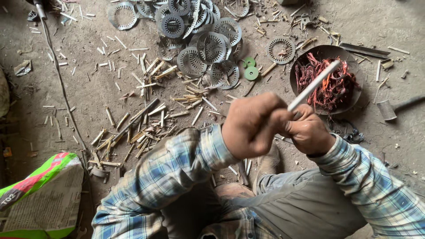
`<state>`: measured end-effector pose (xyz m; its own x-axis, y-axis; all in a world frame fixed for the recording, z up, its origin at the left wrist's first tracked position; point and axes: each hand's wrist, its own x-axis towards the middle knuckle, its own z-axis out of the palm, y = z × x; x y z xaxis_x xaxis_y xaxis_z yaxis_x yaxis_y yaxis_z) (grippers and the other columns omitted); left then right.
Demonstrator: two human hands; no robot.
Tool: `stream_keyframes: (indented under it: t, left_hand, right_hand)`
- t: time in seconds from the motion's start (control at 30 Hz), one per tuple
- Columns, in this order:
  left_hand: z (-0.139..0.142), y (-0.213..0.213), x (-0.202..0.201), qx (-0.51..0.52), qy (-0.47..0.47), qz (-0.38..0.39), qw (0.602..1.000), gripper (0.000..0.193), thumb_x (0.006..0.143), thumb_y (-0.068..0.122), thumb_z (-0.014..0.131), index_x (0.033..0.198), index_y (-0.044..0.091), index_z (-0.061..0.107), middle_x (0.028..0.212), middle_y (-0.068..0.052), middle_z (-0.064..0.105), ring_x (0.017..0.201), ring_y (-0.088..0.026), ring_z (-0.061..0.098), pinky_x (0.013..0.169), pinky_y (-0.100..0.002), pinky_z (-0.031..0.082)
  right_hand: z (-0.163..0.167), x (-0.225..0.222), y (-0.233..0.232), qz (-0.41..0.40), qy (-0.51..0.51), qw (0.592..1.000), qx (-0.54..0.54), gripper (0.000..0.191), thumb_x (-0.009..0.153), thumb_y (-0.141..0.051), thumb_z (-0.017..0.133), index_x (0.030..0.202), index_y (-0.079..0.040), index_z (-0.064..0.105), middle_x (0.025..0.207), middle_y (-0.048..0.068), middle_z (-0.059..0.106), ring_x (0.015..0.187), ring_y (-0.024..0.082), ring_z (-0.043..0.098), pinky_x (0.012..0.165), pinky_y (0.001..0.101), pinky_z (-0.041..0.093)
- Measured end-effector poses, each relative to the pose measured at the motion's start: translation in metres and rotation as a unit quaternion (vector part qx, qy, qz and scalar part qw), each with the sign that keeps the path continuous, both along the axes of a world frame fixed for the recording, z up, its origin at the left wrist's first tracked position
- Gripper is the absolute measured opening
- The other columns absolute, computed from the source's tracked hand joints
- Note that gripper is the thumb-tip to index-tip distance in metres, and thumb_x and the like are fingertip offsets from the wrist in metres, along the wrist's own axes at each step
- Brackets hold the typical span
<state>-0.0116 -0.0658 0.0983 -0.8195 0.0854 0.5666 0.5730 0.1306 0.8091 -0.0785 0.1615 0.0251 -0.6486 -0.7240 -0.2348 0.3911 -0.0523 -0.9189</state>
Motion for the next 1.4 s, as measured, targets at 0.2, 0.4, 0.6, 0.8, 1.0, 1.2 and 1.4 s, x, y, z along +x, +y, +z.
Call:
stream_keyframes:
  t: [0.2,0.4,0.6,0.8,1.0,1.2,1.4]
  left_hand:
    - [0.001,0.002,0.002,0.116,-0.078,0.006,0.990,0.018,0.110,0.015,0.055,0.098,0.004,0.063,0.076,-0.005,0.066,0.061,-0.013,0.064,0.061,-0.028,0.052]
    - [0.000,-0.017,0.000,0.052,-0.056,-0.099,0.992,0.020,0.110,0.018,0.057,0.100,0.003,0.064,0.074,-0.005,0.065,0.059,-0.011,0.067,0.057,-0.024,0.054]
    - [-0.005,-0.014,0.005,0.052,-0.073,-0.179,0.980,0.021,0.113,0.020,0.055,0.099,0.006,0.062,0.066,-0.002,0.067,0.057,-0.006,0.072,0.052,-0.020,0.055]
    - [0.002,0.009,0.015,0.062,-0.089,0.056,0.993,0.013,0.109,0.012,0.056,0.101,0.003,0.062,0.069,-0.003,0.061,0.059,-0.011,0.062,0.055,-0.028,0.050]
    - [-0.002,0.020,0.030,0.046,-0.061,-0.049,0.996,0.013,0.107,0.010,0.057,0.096,0.006,0.062,0.072,-0.001,0.064,0.058,-0.008,0.059,0.049,-0.023,0.048]
    - [-0.028,-0.003,-0.020,0.198,-0.203,0.062,0.957,0.031,0.114,0.026,0.053,0.093,0.005,0.063,0.067,0.006,0.051,0.054,-0.007,0.045,0.047,-0.026,0.036]
    - [-0.033,-0.006,-0.039,0.420,-0.270,-0.035,0.866,0.045,0.109,0.042,0.054,0.110,-0.002,0.066,0.072,0.000,0.058,0.062,-0.011,0.058,0.062,-0.031,0.060]
  right_hand:
    - [-0.004,0.000,-0.004,-0.077,-0.004,0.994,-0.073,0.019,0.113,-0.009,0.066,0.100,0.004,0.072,0.086,0.008,0.072,0.072,0.011,0.064,0.064,0.0257,0.053]
    - [0.004,-0.011,-0.004,0.079,0.128,0.984,0.092,0.025,0.103,-0.019,0.059,0.106,0.001,0.073,0.094,0.009,0.074,0.086,0.015,0.071,0.075,0.0307,0.060]
    - [0.005,0.006,-0.011,0.114,0.059,0.990,0.062,0.023,0.093,-0.014,0.068,0.108,0.003,0.069,0.095,0.011,0.075,0.086,0.019,0.074,0.076,0.0336,0.062]
    - [-0.002,0.007,-0.006,0.007,0.256,0.966,0.034,0.011,0.102,-0.005,0.062,0.101,0.004,0.068,0.087,0.013,0.070,0.079,0.019,0.067,0.078,0.0336,0.058]
    - [0.013,-0.040,0.022,-0.224,-0.009,0.974,0.009,0.020,0.111,-0.016,0.066,0.104,0.003,0.068,0.087,0.012,0.069,0.069,0.018,0.067,0.065,0.0331,0.060]
    - [0.027,-0.009,0.002,-0.033,0.274,0.953,0.125,0.029,0.099,-0.011,0.066,0.124,0.004,0.066,0.104,0.013,0.074,0.092,0.017,0.074,0.083,0.0298,0.063]
    - [0.036,0.005,-0.013,0.005,0.415,0.887,0.200,0.032,0.089,-0.003,0.074,0.119,0.005,0.069,0.100,0.011,0.078,0.087,0.017,0.077,0.077,0.0294,0.063]
